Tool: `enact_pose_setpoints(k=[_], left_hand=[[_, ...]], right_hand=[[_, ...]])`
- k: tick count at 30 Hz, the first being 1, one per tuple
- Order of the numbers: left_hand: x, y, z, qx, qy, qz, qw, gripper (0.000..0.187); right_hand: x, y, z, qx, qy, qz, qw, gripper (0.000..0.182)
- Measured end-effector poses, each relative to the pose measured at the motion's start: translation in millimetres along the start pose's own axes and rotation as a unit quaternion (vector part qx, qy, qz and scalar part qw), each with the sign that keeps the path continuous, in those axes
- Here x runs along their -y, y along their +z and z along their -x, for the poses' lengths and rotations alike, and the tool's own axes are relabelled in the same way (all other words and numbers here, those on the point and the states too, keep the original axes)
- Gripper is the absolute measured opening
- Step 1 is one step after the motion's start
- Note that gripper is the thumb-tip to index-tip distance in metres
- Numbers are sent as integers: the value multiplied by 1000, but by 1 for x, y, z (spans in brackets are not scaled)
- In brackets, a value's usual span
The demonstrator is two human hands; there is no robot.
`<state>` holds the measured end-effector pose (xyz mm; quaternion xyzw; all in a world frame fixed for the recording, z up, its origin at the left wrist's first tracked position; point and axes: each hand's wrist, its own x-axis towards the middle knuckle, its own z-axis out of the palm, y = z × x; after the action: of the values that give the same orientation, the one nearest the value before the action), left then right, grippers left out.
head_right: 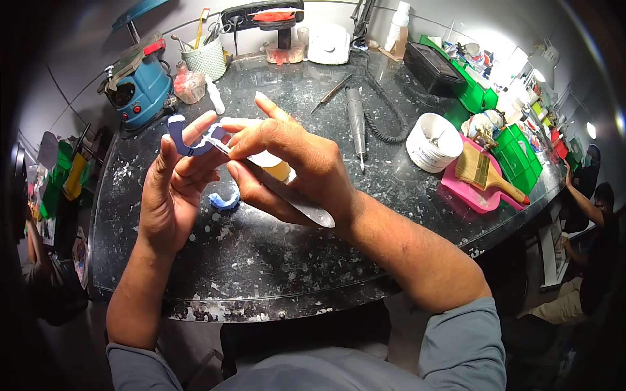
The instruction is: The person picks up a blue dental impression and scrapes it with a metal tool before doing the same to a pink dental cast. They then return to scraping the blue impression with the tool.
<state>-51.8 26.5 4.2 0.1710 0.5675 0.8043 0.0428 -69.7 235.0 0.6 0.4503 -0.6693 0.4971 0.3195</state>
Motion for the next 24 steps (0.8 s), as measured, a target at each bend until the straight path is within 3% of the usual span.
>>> enact_pose_setpoints(k=[24], left_hand=[[-1, 3, 1, 8, 32, -3, 999, 74]], right_hand=[[-4, -4, 1, 29, -15, 2, 999, 19]])
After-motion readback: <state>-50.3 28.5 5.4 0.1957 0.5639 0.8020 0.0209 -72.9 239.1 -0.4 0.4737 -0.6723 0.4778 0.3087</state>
